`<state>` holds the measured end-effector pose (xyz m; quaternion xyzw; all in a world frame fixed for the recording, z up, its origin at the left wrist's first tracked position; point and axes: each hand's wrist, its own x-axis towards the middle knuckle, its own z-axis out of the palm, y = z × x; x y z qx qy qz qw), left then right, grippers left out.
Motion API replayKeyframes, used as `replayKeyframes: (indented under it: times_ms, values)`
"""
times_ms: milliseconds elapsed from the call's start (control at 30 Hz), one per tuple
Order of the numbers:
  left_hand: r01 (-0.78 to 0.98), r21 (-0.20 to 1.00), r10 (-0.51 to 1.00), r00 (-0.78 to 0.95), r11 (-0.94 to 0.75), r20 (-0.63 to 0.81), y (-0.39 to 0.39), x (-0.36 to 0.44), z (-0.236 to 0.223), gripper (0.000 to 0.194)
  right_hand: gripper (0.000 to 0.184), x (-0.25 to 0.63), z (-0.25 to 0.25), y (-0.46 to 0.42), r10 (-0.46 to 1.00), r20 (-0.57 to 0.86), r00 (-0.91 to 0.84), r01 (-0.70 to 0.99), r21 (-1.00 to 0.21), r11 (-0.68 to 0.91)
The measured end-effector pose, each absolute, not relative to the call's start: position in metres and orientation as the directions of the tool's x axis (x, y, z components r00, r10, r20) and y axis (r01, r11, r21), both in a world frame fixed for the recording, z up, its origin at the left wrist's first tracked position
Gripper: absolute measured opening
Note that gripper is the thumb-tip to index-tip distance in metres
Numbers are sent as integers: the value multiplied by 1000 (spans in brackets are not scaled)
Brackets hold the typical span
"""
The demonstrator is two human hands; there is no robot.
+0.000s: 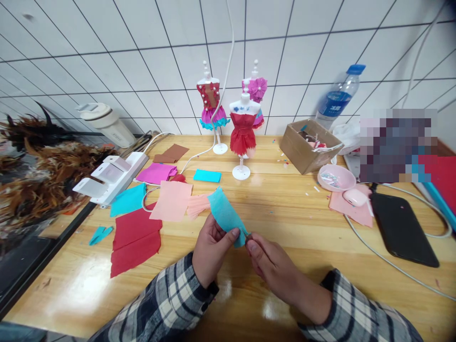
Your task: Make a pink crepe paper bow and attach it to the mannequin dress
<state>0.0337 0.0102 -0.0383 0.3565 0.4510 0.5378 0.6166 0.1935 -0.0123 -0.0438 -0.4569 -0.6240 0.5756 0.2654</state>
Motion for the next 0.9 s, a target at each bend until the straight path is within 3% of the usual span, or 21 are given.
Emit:
replayKeyframes:
  times_ms: [900]
  values:
    - [-311, 938, 985, -19, 157, -171, 10, 33, -37, 31, 42, 191, -44, -14, 877, -181, -446, 265, -962, -65]
